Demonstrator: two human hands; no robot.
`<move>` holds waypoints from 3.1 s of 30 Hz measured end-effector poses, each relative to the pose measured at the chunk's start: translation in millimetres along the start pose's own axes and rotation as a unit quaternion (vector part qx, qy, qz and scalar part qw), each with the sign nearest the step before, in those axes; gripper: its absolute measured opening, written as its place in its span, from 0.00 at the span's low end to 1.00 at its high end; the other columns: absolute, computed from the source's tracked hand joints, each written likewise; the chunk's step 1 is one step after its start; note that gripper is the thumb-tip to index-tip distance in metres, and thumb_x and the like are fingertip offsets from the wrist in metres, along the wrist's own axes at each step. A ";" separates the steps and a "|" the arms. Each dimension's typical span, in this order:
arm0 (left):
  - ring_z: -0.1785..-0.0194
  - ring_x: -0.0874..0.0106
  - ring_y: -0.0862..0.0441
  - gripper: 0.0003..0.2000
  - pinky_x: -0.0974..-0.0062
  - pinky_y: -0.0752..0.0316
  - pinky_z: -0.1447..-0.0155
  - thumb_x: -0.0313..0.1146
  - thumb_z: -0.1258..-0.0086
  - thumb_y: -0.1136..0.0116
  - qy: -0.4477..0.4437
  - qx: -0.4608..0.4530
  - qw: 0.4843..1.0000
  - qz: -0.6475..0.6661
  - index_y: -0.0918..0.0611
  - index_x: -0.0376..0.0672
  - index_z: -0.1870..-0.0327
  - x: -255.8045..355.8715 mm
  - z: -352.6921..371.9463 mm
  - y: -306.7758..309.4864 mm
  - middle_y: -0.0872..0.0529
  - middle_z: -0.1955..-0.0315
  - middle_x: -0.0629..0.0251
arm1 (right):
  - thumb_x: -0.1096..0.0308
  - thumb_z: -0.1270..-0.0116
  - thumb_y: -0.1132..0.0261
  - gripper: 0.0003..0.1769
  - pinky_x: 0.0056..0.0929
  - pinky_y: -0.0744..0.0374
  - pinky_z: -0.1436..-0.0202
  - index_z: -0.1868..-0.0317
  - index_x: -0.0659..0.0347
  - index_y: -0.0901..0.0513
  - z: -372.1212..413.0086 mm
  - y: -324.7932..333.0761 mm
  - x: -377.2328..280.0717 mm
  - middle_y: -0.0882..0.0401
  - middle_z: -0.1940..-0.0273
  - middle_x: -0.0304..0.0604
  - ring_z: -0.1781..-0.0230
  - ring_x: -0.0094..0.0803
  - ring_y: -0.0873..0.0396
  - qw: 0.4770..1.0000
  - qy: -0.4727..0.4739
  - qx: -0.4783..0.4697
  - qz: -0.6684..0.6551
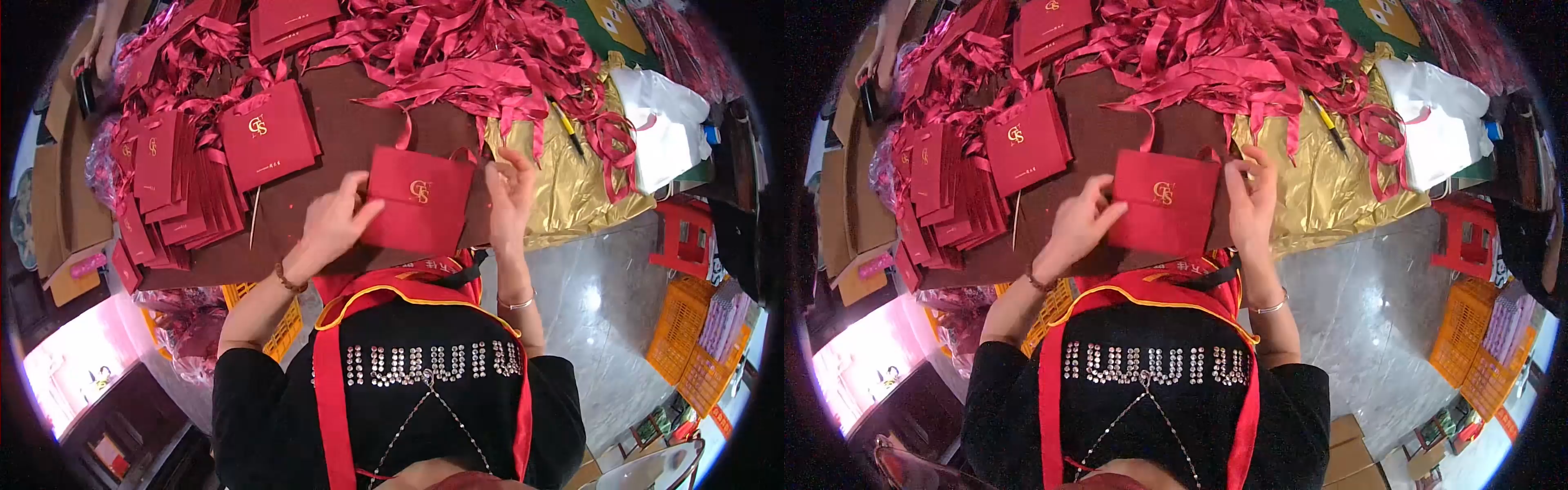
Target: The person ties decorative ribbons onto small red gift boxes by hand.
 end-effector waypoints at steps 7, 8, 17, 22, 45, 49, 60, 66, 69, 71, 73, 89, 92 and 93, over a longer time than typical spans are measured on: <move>0.58 0.57 0.21 0.09 0.60 0.27 0.59 0.37 0.38 0.41 -0.178 0.233 0.950 -0.105 0.20 0.43 0.62 21.7 -108.1 45.0 0.21 0.63 0.59 | 0.78 0.41 0.37 0.05 0.31 0.26 0.51 0.63 0.63 0.20 12.0 -21.0 -35.0 0.20 0.59 0.46 0.57 0.39 0.22 0.966 0.197 -0.046 0.164; 0.58 0.57 0.21 0.09 0.60 0.27 0.59 0.37 0.38 0.41 -0.180 0.232 0.950 -0.106 0.20 0.43 0.62 24.2 -116.6 42.9 0.21 0.63 0.59 | 0.77 0.38 0.39 0.06 0.29 0.26 0.51 0.60 0.63 0.21 14.3 -21.1 -37.9 0.21 0.58 0.45 0.56 0.35 0.23 0.955 0.204 -0.054 0.207; 0.62 0.62 0.20 0.11 0.67 0.27 0.58 0.40 0.40 0.38 -0.112 0.050 0.992 -0.044 0.18 0.47 0.59 2.4 -152.0 26.8 0.18 0.68 0.63 | 0.76 0.39 0.38 0.06 0.30 0.26 0.52 0.60 0.63 0.20 9.5 -31.6 -44.4 0.19 0.60 0.44 0.57 0.38 0.23 0.924 0.227 -0.085 0.296; 0.68 0.85 0.27 0.09 0.87 0.34 0.64 0.32 0.31 0.45 -0.015 -0.088 0.934 0.347 0.21 0.40 0.54 -12.0 -124.5 43.6 0.21 0.70 0.76 | 0.75 0.40 0.37 0.06 0.31 0.26 0.54 0.61 0.62 0.19 2.5 -38.6 -36.6 0.19 0.61 0.45 0.58 0.40 0.22 0.919 0.207 -0.108 0.317; 0.62 0.84 0.24 0.08 0.85 0.29 0.57 0.28 0.36 0.39 -0.096 -0.006 0.855 0.510 0.19 0.38 0.58 -4.2 -104.6 78.9 0.18 0.65 0.72 | 0.54 0.53 0.28 0.30 0.37 0.33 0.52 0.49 0.58 0.22 11.6 -113.9 -39.5 0.27 0.55 0.38 0.52 0.37 0.30 0.763 0.374 -0.187 0.494; 0.63 0.83 0.23 0.05 0.82 0.30 0.55 0.30 0.32 0.44 -0.080 0.116 0.856 0.497 0.20 0.39 0.62 -11.7 -106.3 88.9 0.18 0.68 0.70 | 0.54 0.55 0.27 0.30 0.37 0.33 0.53 0.50 0.55 0.23 13.9 -109.5 -37.4 0.27 0.56 0.38 0.53 0.36 0.30 0.770 0.337 -0.221 0.494; 0.63 0.73 0.19 0.08 0.79 0.26 0.58 0.28 0.28 0.50 -0.175 0.284 0.803 0.493 0.22 0.36 0.53 -16.6 -117.8 138.6 0.16 0.68 0.63 | 0.54 0.57 0.25 0.29 0.37 0.34 0.50 0.54 0.55 0.23 32.1 -107.3 -34.0 0.27 0.61 0.39 0.57 0.37 0.28 0.766 0.332 -0.281 0.474; 0.68 0.72 0.20 0.11 0.76 0.22 0.61 0.29 0.28 0.50 -0.275 0.183 0.792 0.513 0.25 0.35 0.48 81.4 -36.4 201.5 0.18 0.66 0.59 | 0.55 0.54 0.26 0.27 0.37 0.34 0.50 0.53 0.56 0.21 31.1 -106.5 -33.2 0.26 0.61 0.39 0.57 0.37 0.28 0.780 0.315 -0.297 0.451; 0.65 0.72 0.21 0.10 0.77 0.27 0.59 0.26 0.32 0.48 -0.245 0.171 0.858 0.419 0.24 0.31 0.53 77.4 -2.6 181.0 0.18 0.70 0.60 | 0.56 0.54 0.26 0.26 0.37 0.34 0.50 0.54 0.55 0.20 30.9 -107.9 -31.6 0.26 0.60 0.38 0.57 0.36 0.28 0.786 0.303 -0.301 0.447; 0.66 0.72 0.21 0.11 0.78 0.27 0.60 0.25 0.33 0.49 -0.223 0.144 0.883 0.387 0.24 0.31 0.52 68.8 21.0 169.8 0.18 0.70 0.58 | 0.57 0.53 0.27 0.24 0.37 0.33 0.51 0.55 0.55 0.20 30.9 -107.8 -28.4 0.26 0.60 0.38 0.57 0.36 0.27 0.788 0.293 -0.303 0.449; 0.68 0.73 0.22 0.12 0.80 0.28 0.63 0.23 0.35 0.51 -0.224 0.113 0.904 0.347 0.25 0.31 0.51 59.8 38.1 160.5 0.20 0.69 0.57 | 0.58 0.52 0.27 0.23 0.36 0.32 0.52 0.55 0.56 0.20 31.2 -106.4 -26.7 0.25 0.61 0.38 0.57 0.36 0.27 0.804 0.286 -0.312 0.417; 0.67 0.81 0.23 0.09 0.84 0.27 0.62 0.23 0.36 0.42 0.114 0.055 0.860 0.495 0.20 0.36 0.56 -32.1 40.5 28.3 0.19 0.67 0.68 | 0.62 0.40 0.35 0.16 0.31 0.23 0.60 0.55 0.61 0.20 24.1 -116.3 -8.4 0.17 0.67 0.49 0.66 0.40 0.18 0.841 0.045 -0.400 0.362; 0.66 0.82 0.22 0.08 0.84 0.26 0.60 0.22 0.34 0.43 0.102 0.079 0.899 0.419 0.20 0.36 0.56 -37.5 32.2 -2.5 0.18 0.70 0.70 | 0.64 0.38 0.37 0.15 0.27 0.24 0.58 0.54 0.63 0.20 21.2 -114.0 -1.7 0.17 0.67 0.46 0.66 0.31 0.19 0.852 -0.013 -0.414 0.321; 0.66 0.82 0.22 0.08 0.84 0.26 0.60 0.22 0.34 0.43 0.102 0.079 0.898 0.420 0.20 0.36 0.56 -34.0 30.5 -3.5 0.18 0.70 0.70 | 0.64 0.38 0.37 0.15 0.27 0.24 0.58 0.54 0.63 0.20 19.8 -113.0 -0.3 0.17 0.67 0.46 0.66 0.31 0.19 0.851 -0.013 -0.414 0.323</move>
Point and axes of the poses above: each hand's wrist, its own z-axis away from the middle knuckle, its own y-axis out of the back of the hand, x = y × z, the point moved 8 cm from there along -z, towards the middle knuckle
